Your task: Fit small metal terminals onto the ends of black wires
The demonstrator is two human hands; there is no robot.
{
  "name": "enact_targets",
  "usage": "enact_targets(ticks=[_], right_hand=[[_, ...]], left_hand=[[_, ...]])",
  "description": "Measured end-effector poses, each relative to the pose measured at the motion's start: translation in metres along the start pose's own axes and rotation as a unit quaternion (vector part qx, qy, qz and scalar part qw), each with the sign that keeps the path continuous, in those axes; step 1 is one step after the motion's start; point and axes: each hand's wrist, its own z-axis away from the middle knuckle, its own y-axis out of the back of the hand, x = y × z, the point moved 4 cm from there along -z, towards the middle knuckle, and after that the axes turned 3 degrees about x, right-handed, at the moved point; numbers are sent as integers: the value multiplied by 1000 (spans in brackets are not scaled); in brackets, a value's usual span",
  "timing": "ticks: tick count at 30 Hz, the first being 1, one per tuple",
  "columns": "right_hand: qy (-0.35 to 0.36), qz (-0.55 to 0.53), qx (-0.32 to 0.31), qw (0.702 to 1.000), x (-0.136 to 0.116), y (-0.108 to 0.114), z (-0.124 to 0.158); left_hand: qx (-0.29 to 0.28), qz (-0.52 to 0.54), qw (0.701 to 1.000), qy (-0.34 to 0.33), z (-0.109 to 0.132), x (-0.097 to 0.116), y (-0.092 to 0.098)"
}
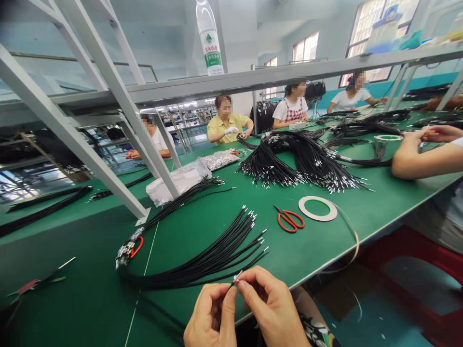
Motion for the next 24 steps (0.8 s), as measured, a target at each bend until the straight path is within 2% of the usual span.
enact_targets(ticks=[8,15,24], right_hand=[[9,37,42,998,-12,-2,-4],[24,27,55,998,-9,-3,-6],[-7,18,27,999,-14,-7,-7]], left_hand=[[-84,36,992,83,-2,-18,-4],[-126,83,977,148,-4,-21,-5],[-244,175,919,255,-10,-27,-4]])
